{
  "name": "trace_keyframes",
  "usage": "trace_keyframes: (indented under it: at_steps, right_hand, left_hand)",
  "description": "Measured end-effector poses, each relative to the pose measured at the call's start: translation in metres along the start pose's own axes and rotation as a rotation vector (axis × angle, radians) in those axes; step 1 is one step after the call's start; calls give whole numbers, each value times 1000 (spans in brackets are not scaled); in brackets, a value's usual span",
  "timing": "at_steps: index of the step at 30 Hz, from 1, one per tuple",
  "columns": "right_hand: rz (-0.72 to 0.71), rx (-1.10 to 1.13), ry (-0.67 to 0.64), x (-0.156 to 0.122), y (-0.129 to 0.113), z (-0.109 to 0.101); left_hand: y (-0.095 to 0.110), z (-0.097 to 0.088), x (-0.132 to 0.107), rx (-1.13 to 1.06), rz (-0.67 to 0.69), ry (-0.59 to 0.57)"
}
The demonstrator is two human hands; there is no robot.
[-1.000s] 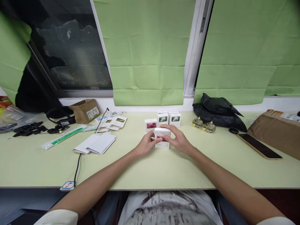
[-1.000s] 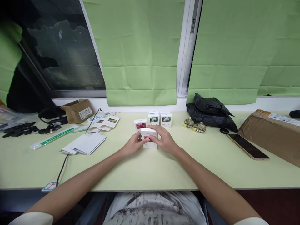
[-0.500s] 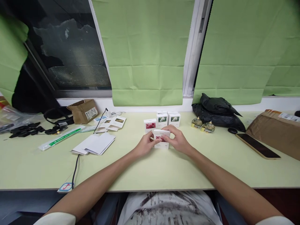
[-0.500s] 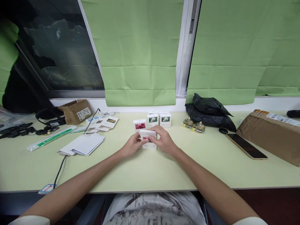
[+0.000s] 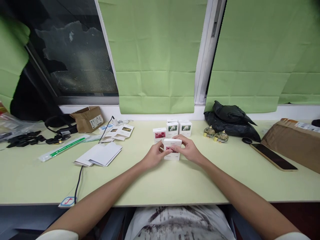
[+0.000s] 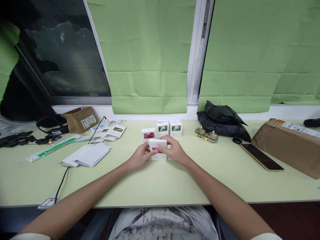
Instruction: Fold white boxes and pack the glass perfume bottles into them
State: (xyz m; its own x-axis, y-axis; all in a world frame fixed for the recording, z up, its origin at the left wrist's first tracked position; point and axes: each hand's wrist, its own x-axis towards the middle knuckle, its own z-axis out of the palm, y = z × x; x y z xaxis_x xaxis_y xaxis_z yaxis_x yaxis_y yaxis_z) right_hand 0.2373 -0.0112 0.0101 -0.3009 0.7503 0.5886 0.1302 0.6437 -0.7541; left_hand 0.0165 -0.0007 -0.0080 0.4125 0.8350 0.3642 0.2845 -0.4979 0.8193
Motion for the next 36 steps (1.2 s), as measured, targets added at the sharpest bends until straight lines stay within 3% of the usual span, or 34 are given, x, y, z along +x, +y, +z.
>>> trace_keyframes:
  at_steps: [6,8,13,19,24,30,36]
  right_hand:
    - [-225,-257,254,-12,-10,6]
    - [-284,-316,284,-14,-12,6]
    - [-380,-414,260,-20,-13,3]
    - [-386,-478,257,-25,-9,1]
    - [-413,-485,238,-24,-9,0]
    - [-462,-491,225,-24,-11,0]
    - [-377,-429,202,-22,-15,-1]
  left_hand:
    - [9,-5,-6,194,71,51]
    - [11,-6,-8,234,85,59]
    - [12,-6,-9,243,76,47]
    - [13,-8,-8,174,111,47]
    - [8,-10,-8,168,219,127]
    - [2,-12,-6,242,442,209]
    - [3,-11,-5,253,474,229]
